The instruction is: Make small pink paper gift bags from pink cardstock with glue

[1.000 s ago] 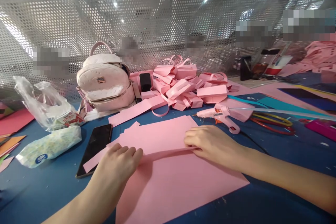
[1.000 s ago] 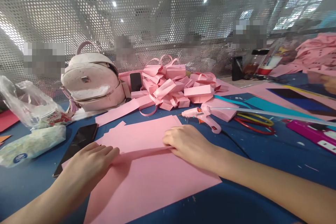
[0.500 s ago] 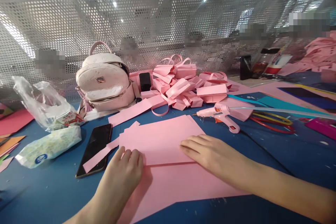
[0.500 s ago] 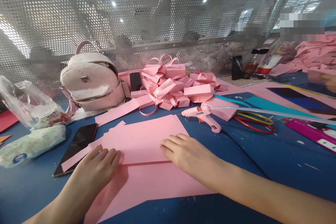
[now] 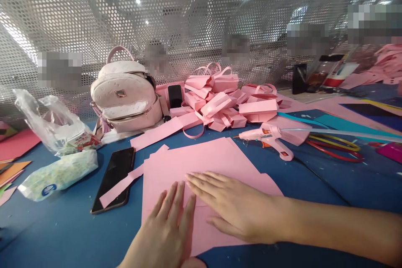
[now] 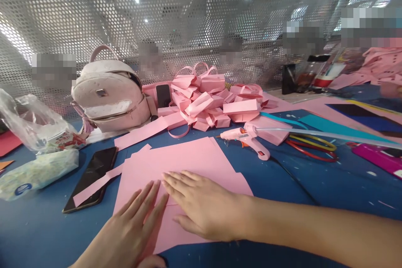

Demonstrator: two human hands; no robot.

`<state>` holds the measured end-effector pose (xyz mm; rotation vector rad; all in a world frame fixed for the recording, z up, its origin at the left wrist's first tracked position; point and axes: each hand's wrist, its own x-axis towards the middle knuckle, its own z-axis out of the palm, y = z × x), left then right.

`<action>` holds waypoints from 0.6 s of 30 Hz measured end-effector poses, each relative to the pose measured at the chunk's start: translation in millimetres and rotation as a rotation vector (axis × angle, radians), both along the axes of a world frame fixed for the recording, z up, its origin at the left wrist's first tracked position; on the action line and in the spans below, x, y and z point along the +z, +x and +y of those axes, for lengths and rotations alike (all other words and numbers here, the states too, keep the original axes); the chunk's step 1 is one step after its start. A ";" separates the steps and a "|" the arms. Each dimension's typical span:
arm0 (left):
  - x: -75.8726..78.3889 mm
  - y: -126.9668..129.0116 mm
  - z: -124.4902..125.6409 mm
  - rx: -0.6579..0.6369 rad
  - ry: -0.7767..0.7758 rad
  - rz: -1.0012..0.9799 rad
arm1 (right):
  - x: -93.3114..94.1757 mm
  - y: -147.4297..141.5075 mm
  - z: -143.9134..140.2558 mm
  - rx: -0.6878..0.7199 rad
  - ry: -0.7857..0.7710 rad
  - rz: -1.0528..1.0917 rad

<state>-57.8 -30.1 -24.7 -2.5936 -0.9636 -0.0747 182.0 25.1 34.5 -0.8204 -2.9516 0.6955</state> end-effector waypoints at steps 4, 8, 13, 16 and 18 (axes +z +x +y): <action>-0.3 -2.2 -1.3 -0.005 0.100 0.050 | -3.9 -10.8 7.9 0.029 0.044 0.001; 2.5 -13.9 -7.3 0.023 0.133 0.108 | -12.2 -2.5 8.5 0.020 0.117 -0.054; 1.9 -25.2 -18.8 0.148 0.078 0.142 | -30.1 35.1 0.6 -0.032 0.259 0.039; 0.1 -29.6 -19.5 0.190 0.063 0.140 | -38.8 66.3 -9.1 -0.150 0.312 0.069; 0.3 -35.3 -16.0 0.096 0.057 0.161 | -44.3 87.3 -17.7 -0.267 0.322 0.078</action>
